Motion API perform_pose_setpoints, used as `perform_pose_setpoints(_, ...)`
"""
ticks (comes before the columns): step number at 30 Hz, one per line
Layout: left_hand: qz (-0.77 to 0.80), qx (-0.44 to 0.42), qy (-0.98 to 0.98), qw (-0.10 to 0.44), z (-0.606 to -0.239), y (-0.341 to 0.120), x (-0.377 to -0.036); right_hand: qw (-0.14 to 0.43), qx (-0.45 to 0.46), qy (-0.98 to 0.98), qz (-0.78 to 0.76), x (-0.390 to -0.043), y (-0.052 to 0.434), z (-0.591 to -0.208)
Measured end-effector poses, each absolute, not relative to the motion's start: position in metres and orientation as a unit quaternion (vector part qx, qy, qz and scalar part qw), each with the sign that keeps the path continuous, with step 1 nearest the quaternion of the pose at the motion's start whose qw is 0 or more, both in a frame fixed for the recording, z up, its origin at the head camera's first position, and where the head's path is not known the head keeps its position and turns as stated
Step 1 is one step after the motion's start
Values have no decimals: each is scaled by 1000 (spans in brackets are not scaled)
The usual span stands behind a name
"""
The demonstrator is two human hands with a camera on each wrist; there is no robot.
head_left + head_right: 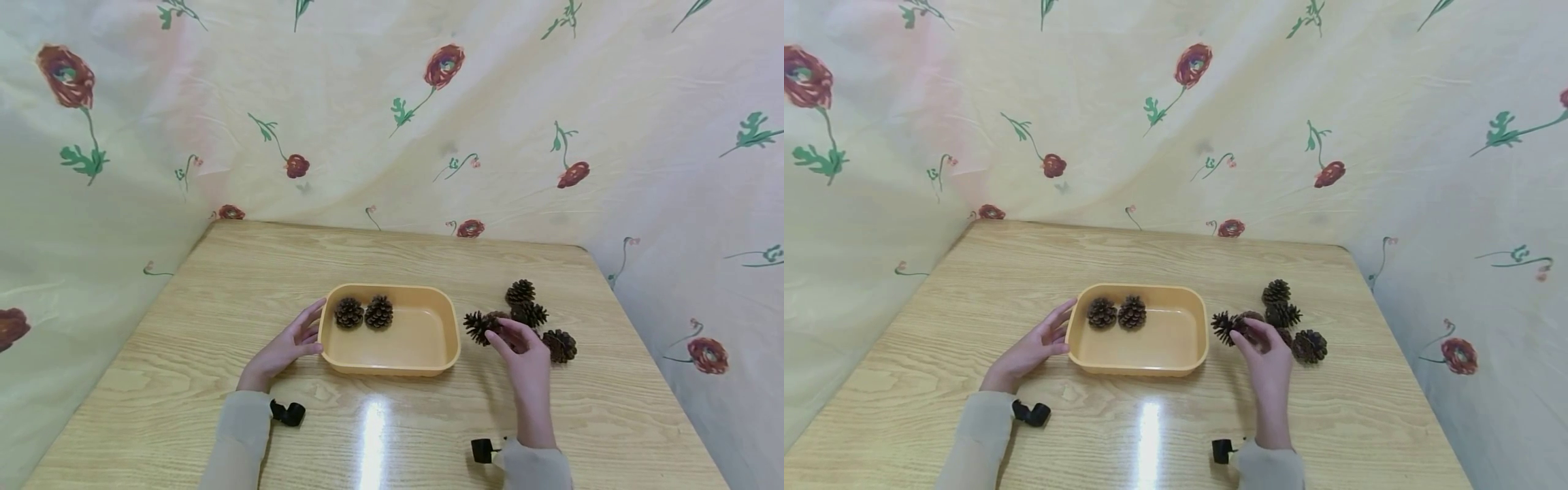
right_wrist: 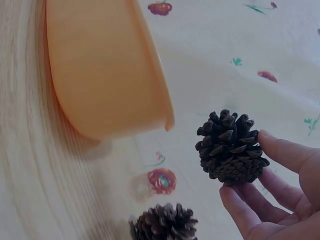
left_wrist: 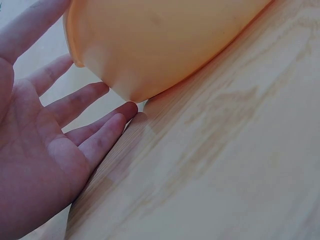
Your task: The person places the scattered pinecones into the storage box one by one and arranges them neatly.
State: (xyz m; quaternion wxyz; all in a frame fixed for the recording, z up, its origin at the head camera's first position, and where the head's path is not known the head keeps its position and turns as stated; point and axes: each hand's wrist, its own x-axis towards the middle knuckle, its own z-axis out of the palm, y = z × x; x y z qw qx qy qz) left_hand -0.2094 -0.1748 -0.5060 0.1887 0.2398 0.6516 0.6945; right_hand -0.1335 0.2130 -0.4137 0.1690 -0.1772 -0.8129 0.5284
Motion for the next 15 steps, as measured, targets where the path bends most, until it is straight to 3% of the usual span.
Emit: perform_pose_setpoints(15,698,232,650,193,-504,-176,-213,107,-131,-821,545,-154,191,-407)
